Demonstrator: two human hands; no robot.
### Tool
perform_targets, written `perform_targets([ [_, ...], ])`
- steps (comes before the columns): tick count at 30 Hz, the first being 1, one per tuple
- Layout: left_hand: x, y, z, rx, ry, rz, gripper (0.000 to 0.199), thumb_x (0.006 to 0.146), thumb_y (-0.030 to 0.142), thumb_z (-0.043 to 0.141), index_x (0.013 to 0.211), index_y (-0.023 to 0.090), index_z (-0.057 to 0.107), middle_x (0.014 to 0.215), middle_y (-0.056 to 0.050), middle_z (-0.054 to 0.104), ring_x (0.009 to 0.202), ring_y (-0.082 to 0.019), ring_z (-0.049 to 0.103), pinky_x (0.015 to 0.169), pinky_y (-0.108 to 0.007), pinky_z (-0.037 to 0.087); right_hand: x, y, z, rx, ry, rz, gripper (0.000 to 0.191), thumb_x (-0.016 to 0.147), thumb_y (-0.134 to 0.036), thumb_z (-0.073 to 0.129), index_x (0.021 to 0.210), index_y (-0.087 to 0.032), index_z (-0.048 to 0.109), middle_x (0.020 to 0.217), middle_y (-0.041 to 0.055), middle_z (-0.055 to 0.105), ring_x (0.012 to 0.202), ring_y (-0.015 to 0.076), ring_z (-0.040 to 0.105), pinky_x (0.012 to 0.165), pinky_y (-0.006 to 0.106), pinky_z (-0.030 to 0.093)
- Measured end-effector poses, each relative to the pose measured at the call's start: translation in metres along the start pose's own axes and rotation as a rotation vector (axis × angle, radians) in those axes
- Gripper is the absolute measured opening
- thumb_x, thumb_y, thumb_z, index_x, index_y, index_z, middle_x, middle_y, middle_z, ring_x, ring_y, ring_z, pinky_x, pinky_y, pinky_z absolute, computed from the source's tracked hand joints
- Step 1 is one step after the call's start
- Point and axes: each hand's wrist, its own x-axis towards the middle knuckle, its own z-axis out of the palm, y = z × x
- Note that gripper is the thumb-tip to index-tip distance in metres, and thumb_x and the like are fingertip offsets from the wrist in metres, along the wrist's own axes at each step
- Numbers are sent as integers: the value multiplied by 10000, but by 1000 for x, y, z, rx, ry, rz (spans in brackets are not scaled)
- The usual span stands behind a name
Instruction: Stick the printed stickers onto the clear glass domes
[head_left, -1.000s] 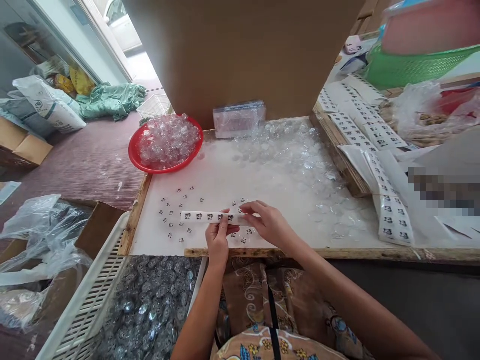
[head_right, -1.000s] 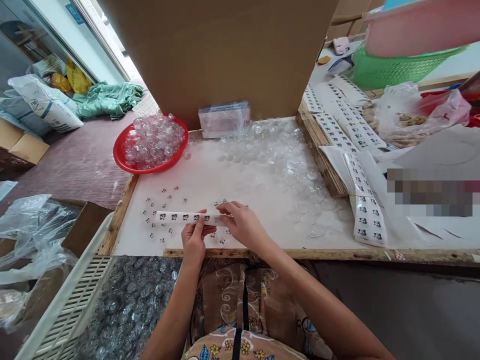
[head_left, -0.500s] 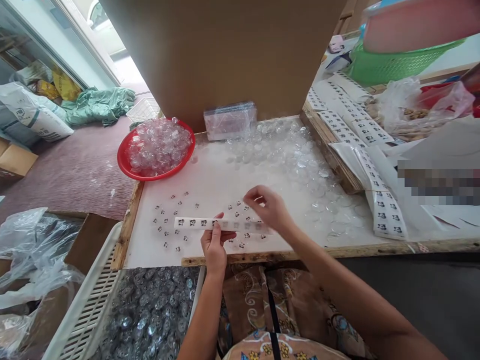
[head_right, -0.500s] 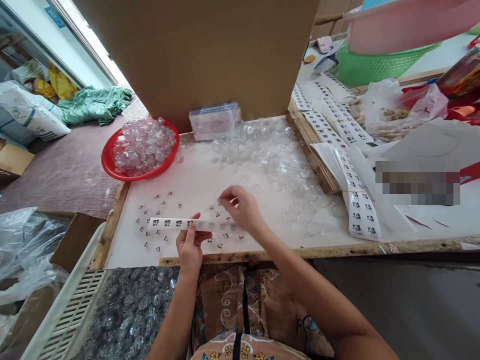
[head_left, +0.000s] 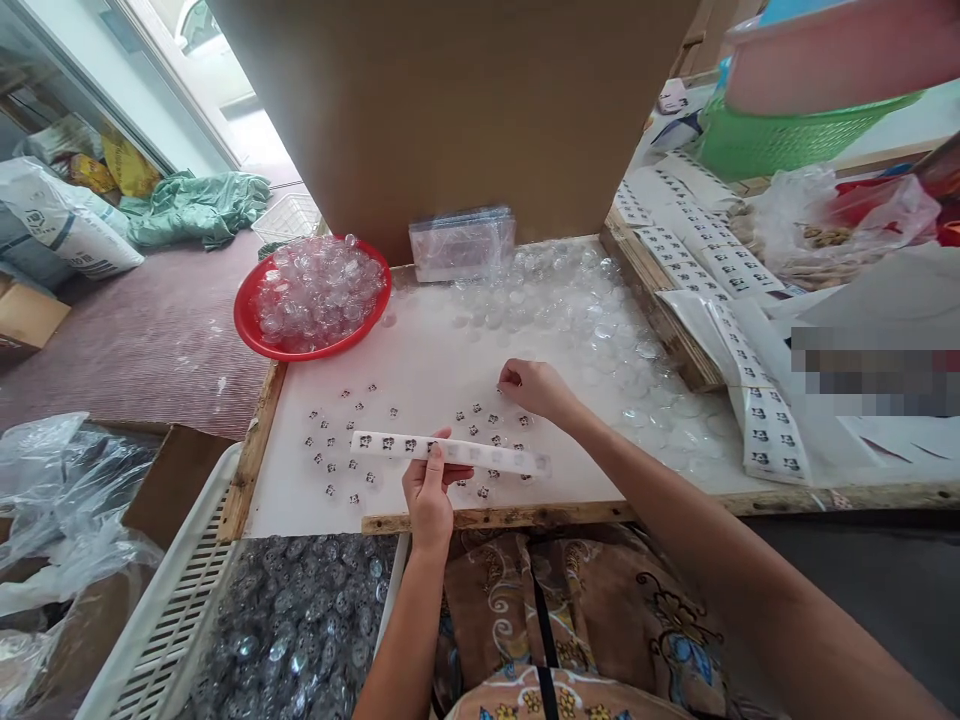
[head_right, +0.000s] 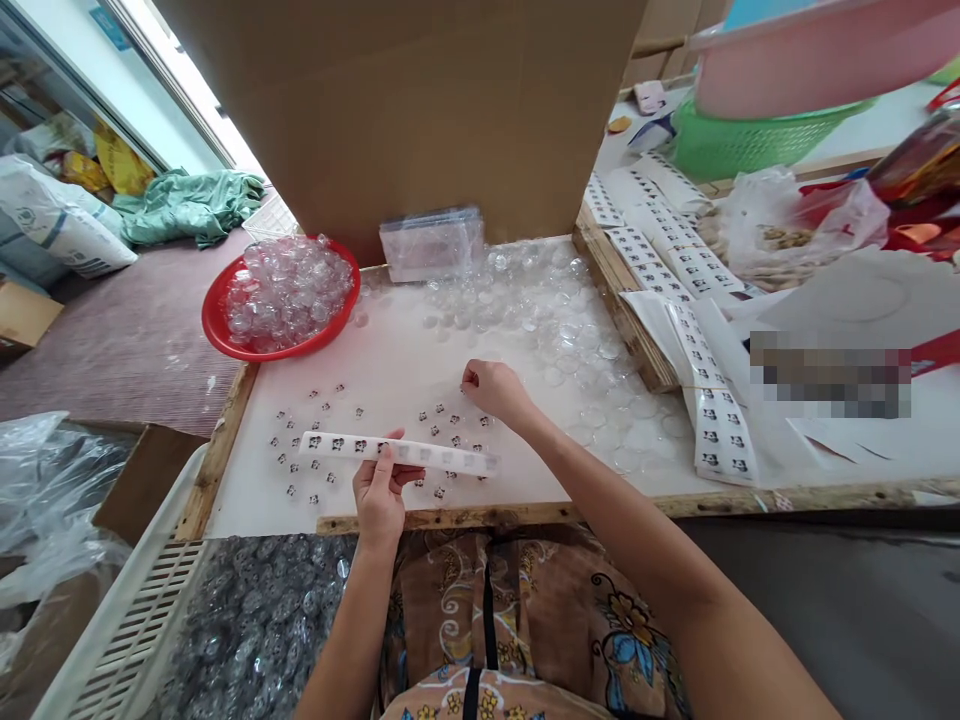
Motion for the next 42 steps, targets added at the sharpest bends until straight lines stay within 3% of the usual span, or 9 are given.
perform_targets([
  [7, 0, -2, 0, 2, -4, 1, 394, 774, 466, 695, 1007, 152, 746, 831, -67, 736, 560, -136, 668, 522, -250, 576, -18, -5, 8, -230, 15, -39, 115, 857, -160, 531, 848, -179, 644, 1008, 92, 621, 693, 143, 553, 574, 249, 315],
  [14, 0, -3, 0, 44, -31, -8, 481, 782, 490, 682, 1115, 145, 712, 771, -47, 706, 556, -129, 657, 554, -257, 579, -41, -12, 1, -66, 8, -84, 318, 856, -115, 534, 1166, -182, 556, 867, 52, 701, 734, 181, 601, 603, 262, 349],
  [18, -1, -2, 0, 96, -64, -17, 553, 795, 503, 667, 1234, 167, 643, 777, -33, 706, 579, -138, 671, 572, -260, 577, -54, -46, 2, 228, -55, -285, 174, 843, -222, 610, 1015, -200, 625, 897, 36, 693, 736, 145, 610, 655, 248, 429],
  [22, 0, -5, -2, 75, -69, 3, 559, 812, 579, 609, 1154, 139, 660, 746, -50, 707, 559, -153, 668, 561, -280, 573, -65, -74, 12, 387, -156, -467, 128, 843, -165, 601, 950, -205, 657, 893, 21, 676, 745, 123, 605, 680, 234, 445],
  [27, 0, -5, -3, 125, -168, 42, 401, 751, 422, 746, 1039, 156, 664, 847, -58, 718, 711, -177, 691, 661, -293, 580, -67, -73, 20, 368, -74, -488, 186, 852, -80, 552, 951, -203, 651, 973, 38, 637, 782, 123, 600, 709, 245, 448],
  [30, 0, -2, -2, 178, -195, 29, 367, 720, 355, 785, 995, 144, 665, 733, -29, 700, 655, -163, 672, 646, -280, 565, -64, -67, 18, 462, -119, -458, 186, 818, -49, 563, 889, -198, 649, 960, 26, 618, 744, 104, 599, 678, 227, 460],
  [34, 1, -2, 0, 191, -181, 38, 342, 722, 335, 784, 981, 139, 679, 780, -48, 721, 656, -161, 661, 622, -269, 547, -66, -71, 16, 539, -188, -432, 125, 789, -80, 616, 843, -190, 638, 918, 21, 625, 698, 101, 591, 672, 240, 478],
  [39, 3, -7, 0, 149, -93, 68, 353, 689, 356, 798, 955, 144, 704, 813, -49, 721, 749, -186, 674, 642, -264, 544, -73, -83, 12, 503, 16, -575, 60, 813, -151, 622, 781, -202, 621, 910, 46, 630, 902, 171, 579, 805, 316, 468],
  [42, 1, -5, 1, 133, -66, 8, 468, 663, 380, 811, 1059, 157, 697, 776, -31, 707, 676, -162, 667, 625, -274, 559, -55, -71, 5, 619, 91, -465, 85, 846, -263, 590, 789, -203, 605, 824, 35, 631, 795, 156, 583, 709, 285, 472],
])
